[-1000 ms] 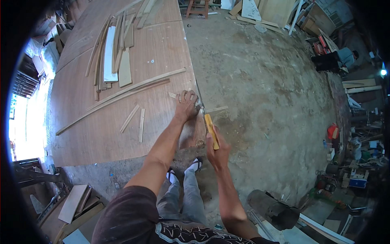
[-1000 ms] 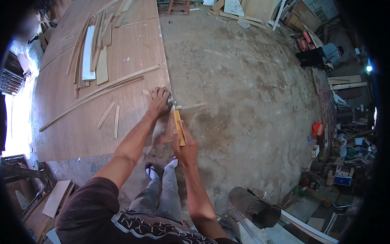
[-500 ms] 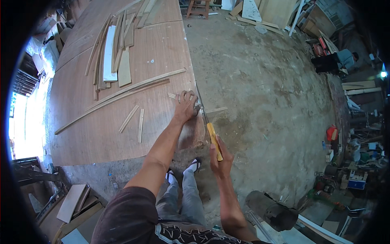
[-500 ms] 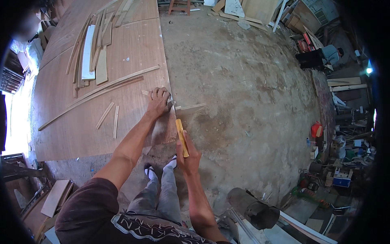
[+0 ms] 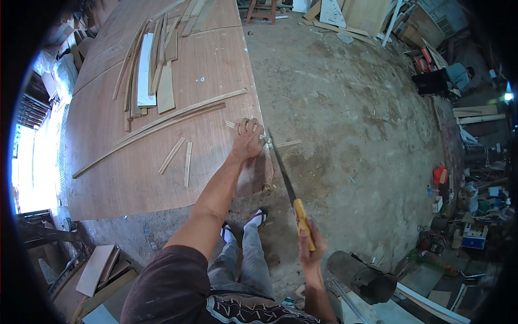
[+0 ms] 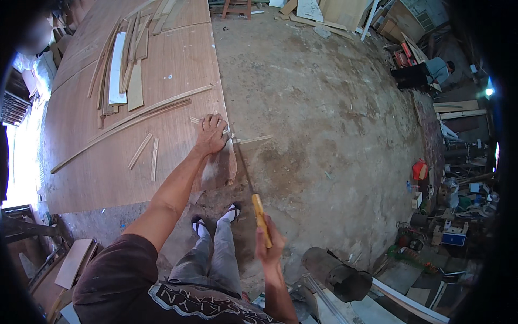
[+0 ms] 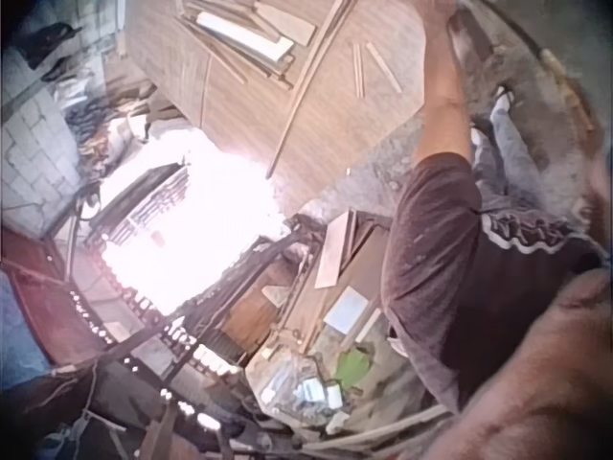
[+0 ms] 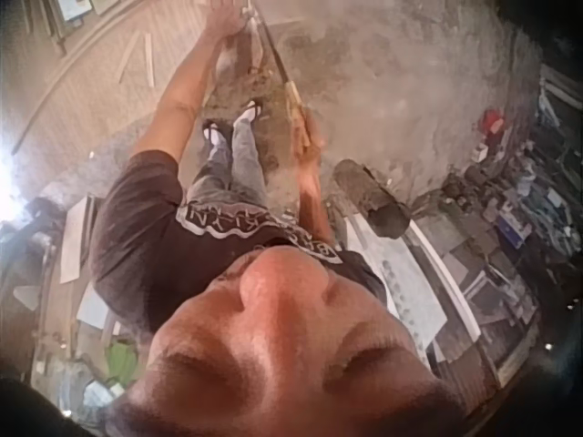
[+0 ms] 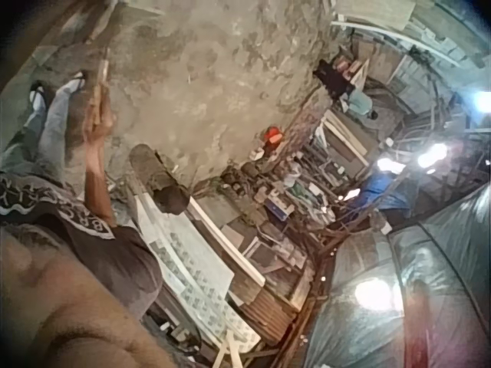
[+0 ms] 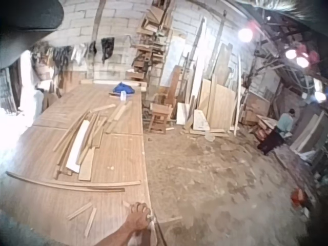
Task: The person saws small wooden strips by hand on a workbench using a hand saw.
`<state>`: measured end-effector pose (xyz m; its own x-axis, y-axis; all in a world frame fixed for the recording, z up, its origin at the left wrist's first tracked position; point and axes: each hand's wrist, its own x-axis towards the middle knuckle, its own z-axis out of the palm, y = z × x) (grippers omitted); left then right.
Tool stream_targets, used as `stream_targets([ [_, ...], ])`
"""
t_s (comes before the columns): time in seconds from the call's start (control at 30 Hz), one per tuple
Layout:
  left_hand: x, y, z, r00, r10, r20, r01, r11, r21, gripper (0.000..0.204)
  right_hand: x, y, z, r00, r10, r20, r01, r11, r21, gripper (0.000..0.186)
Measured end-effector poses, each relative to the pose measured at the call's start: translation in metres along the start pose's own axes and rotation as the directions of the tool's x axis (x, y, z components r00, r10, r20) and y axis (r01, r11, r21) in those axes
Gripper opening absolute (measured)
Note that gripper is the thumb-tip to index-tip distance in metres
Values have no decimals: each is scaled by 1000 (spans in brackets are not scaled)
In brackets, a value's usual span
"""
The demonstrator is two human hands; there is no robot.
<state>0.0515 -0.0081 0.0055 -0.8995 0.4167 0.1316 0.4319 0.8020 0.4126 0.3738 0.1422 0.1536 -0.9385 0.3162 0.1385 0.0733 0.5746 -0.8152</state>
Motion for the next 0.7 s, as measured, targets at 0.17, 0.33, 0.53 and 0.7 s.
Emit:
stream_targets([
  [0.17,-1,-3,4,999,10,35,-11,1000,22,42,71,-3,27,993,37,-109,-19,986,167,39],
  [0.33,0,4,2,1000,11,17,-11,1000,-10,46,140,19,88,994,-21,-107,40,984,173,40],
  [0.53,-2,-2,0,1000,-6,31,5,1000,25,47,145,13,107,992,-31,-122,54,979,196,38],
  [0.7,-2,-1,1,1000,2,15,-3,1000,21,48,142,18,108,990,-81,-119,98,984,151,38],
])
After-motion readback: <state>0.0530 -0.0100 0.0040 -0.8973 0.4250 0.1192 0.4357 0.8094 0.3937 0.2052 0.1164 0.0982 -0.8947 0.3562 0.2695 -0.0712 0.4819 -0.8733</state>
